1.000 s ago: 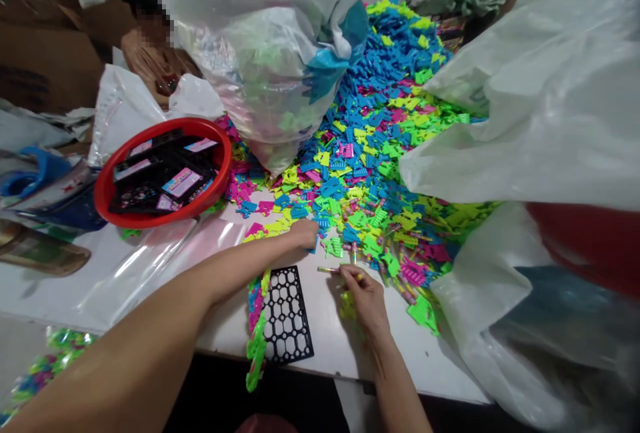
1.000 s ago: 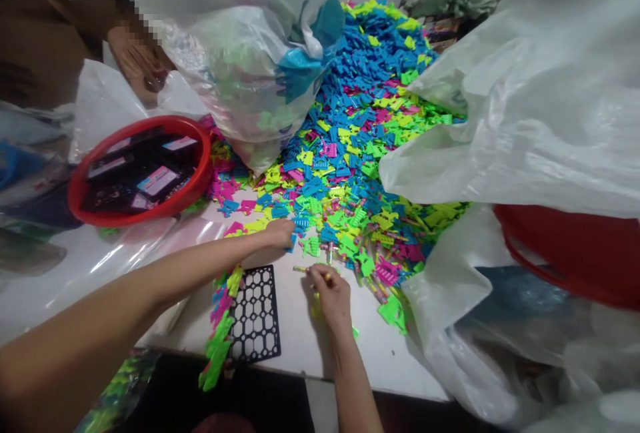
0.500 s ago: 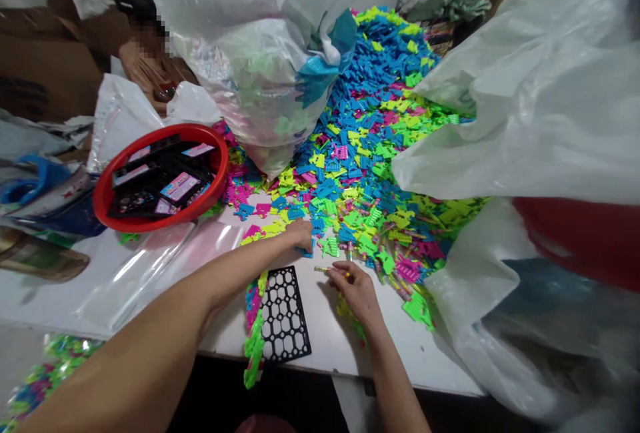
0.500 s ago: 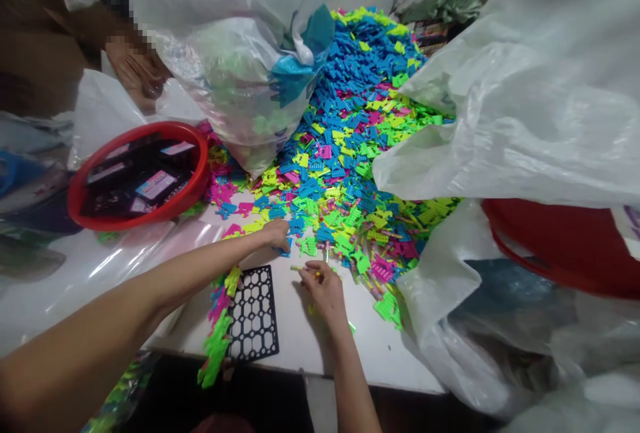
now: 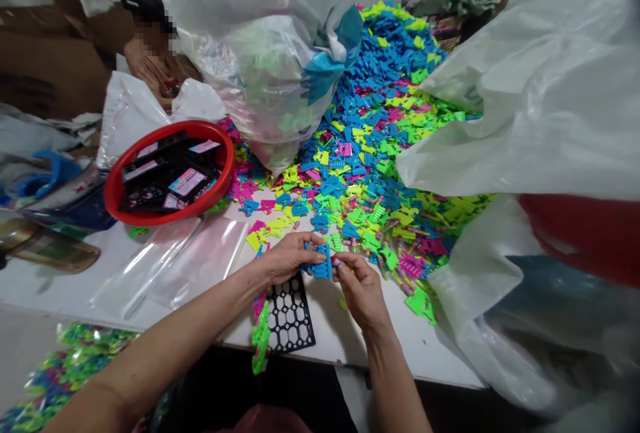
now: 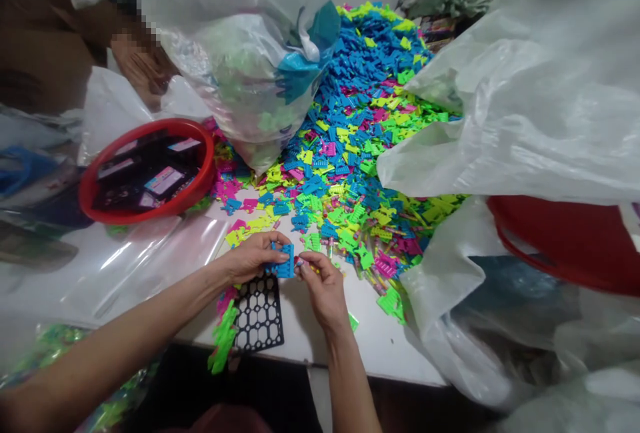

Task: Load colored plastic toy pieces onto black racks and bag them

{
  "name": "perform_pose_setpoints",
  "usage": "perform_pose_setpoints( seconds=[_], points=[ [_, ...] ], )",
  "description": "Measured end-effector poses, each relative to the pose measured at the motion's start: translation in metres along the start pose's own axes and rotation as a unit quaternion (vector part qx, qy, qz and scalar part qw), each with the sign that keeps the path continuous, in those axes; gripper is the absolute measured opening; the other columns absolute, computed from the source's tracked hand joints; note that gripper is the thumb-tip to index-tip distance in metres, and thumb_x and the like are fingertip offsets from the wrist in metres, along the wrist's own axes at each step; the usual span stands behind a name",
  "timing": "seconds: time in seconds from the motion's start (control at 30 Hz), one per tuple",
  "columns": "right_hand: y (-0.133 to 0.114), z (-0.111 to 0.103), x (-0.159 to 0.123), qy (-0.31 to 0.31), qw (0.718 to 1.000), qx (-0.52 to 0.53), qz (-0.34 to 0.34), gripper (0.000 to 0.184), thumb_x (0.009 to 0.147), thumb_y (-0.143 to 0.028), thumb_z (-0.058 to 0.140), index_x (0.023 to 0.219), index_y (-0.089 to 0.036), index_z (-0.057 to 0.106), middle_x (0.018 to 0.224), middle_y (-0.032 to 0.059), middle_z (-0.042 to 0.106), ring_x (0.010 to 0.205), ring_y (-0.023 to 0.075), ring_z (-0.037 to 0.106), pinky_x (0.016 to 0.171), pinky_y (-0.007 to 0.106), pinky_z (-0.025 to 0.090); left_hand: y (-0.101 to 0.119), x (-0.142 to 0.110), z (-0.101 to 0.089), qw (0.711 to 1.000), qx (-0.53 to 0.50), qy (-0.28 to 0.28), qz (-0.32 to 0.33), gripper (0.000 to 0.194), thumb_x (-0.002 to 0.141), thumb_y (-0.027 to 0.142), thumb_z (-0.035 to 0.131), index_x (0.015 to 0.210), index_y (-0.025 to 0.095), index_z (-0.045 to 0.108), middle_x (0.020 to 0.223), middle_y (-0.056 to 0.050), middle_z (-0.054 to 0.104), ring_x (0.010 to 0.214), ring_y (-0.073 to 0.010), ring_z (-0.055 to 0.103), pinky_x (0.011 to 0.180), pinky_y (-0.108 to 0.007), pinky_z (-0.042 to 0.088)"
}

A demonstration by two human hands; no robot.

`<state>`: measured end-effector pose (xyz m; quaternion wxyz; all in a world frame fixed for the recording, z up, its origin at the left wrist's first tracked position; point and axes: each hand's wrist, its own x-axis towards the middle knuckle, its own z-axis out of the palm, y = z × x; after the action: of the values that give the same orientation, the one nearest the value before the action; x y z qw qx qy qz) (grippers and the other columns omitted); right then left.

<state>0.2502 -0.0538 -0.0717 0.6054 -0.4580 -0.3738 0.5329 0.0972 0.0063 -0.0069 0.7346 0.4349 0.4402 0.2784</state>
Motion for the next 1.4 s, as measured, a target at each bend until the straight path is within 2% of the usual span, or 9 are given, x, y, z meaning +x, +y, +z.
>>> perform_pose_setpoints(
  seconds=[0.5, 0.63, 0.77, 0.93, 1.03, 1.17, 1.23, 1.3, 1.4],
  points=[
    [0.005, -0.009, -0.009, -0.178, 0.983, 0.038, 0.000, 0.029, 0.078, -0.048, 0.068, 0.081, -0.019, 0.064, 0.058, -0.0031, 0.054, 0.046, 0.0081, 0.046, 0.045, 0.021, 0.036, -0.007, -0.013, -0.004, 0.995, 0.033, -0.097, -0.004, 0.042, 0.047, 0.030, 0.081, 0.078, 0.013, 0.058, 0.060, 0.004, 0.056, 0.054, -0.0083, 0.050, 0.054, -0.022, 0.039],
    [0.005, -0.009, -0.010, -0.141, 0.989, -0.028, -0.018, 0.027, 0.081, -0.045, 0.064, 0.082, -0.019, 0.062, 0.057, -0.0029, 0.056, 0.048, 0.0096, 0.050, 0.047, 0.022, 0.040, -0.008, -0.014, 0.000, 0.991, 0.110, -0.075, 0.027, 0.028, 0.057, 0.026, 0.071, 0.077, 0.015, 0.056, 0.061, 0.005, 0.054, 0.056, -0.0082, 0.047, 0.054, -0.021, 0.036],
    [0.009, -0.003, -0.014, -0.082, 0.987, -0.128, -0.043, 0.021, 0.083, -0.040, 0.062, 0.085, -0.019, 0.062, 0.068, 0.0002, 0.060, 0.056, 0.0116, 0.057, 0.050, 0.023, 0.046, -0.015, -0.013, 0.002, 0.964, 0.248, 0.012, 0.096, 0.013, 0.064, 0.018, 0.061, 0.074, 0.016, 0.054, 0.059, 0.005, 0.051, 0.057, -0.0091, 0.045, 0.052, -0.020, 0.032],
    [0.014, 0.004, -0.020, -0.053, 0.975, -0.196, -0.087, 0.021, 0.089, -0.038, 0.054, 0.094, -0.019, 0.062, 0.076, 0.0020, 0.062, 0.058, 0.0123, 0.060, 0.052, 0.024, 0.048, -0.016, -0.010, -0.004, 0.968, 0.239, 0.004, 0.079, 0.011, 0.066, 0.018, 0.058, 0.075, 0.017, 0.053, 0.060, 0.005, 0.051, 0.056, -0.0099, 0.048, 0.052, -0.021, 0.035],
    [0.004, 0.004, -0.017, -0.077, 0.934, -0.309, -0.163, 0.021, 0.092, -0.036, 0.050, 0.098, -0.019, 0.062, 0.082, 0.0037, 0.064, 0.068, 0.0143, 0.061, 0.061, 0.026, 0.049, -0.002, -0.013, -0.006, 0.941, 0.327, 0.029, 0.085, 0.012, 0.065, 0.018, 0.059, 0.077, 0.016, 0.058, 0.063, 0.004, 0.055, 0.059, -0.0117, 0.052, 0.054, -0.022, 0.038],
    [-0.012, 0.014, -0.007, -0.104, 0.815, -0.494, -0.283, 0.021, 0.093, -0.034, 0.049, 0.092, -0.020, 0.064, 0.087, 0.0068, 0.065, 0.082, 0.0194, 0.059, 0.073, 0.031, 0.046, 0.021, -0.026, -0.006, 0.848, 0.517, 0.040, 0.110, 0.025, 0.068, 0.017, 0.059, 0.093, 0.016, 0.064, 0.075, -0.002, 0.064, 0.074, -0.0191, 0.060, 0.069, -0.030, 0.046],
    [-0.008, 0.024, -0.004, -0.105, 0.793, -0.529, -0.284, 0.021, 0.092, -0.031, 0.048, 0.085, -0.019, 0.063, 0.086, 0.0078, 0.064, 0.082, 0.0206, 0.057, 0.072, 0.032, 0.044, 0.029, -0.035, -0.012, 0.818, 0.560, 0.047, 0.122, 0.037, 0.074, 0.018, 0.056, 0.110, 0.016, 0.061, 0.086, -0.006, 0.068, 0.083, -0.0221, 0.063, 0.078, -0.035, 0.048],
    [0.006, 0.037, -0.006, -0.113, 0.821, -0.503, -0.246, 0.018, 0.090, -0.030, 0.048, 0.082, -0.018, 0.060, 0.083, 0.0069, 0.062, 0.076, 0.0192, 0.057, 0.068, 0.030, 0.045, 0.032, -0.044, -0.025, 0.812, 0.552, 0.097, 0.162, 0.043, 0.082, 0.023, 0.051, 0.124, 0.016, 0.053, 0.103, -0.009, 0.067, 0.096, -0.0229, 0.062, 0.086, -0.038, 0.048],
    [0.039, 0.052, -0.013, -0.120, 0.902, -0.394, -0.131, 0.017, 0.084, -0.032, 0.050, 0.087, -0.018, 0.058, 0.076, 0.0030, 0.062, 0.064, 0.0160, 0.056, 0.061, 0.028, 0.046, 0.019, -0.050, -0.049, 0.774, 0.543, 0.229, 0.230, 0.045, 0.088, 0.034, 0.048, 0.128, 0.016, 0.048, 0.130, -0.013, 0.055, 0.122, -0.0251, 0.049, 0.101, -0.043, 0.041]
  ],
)
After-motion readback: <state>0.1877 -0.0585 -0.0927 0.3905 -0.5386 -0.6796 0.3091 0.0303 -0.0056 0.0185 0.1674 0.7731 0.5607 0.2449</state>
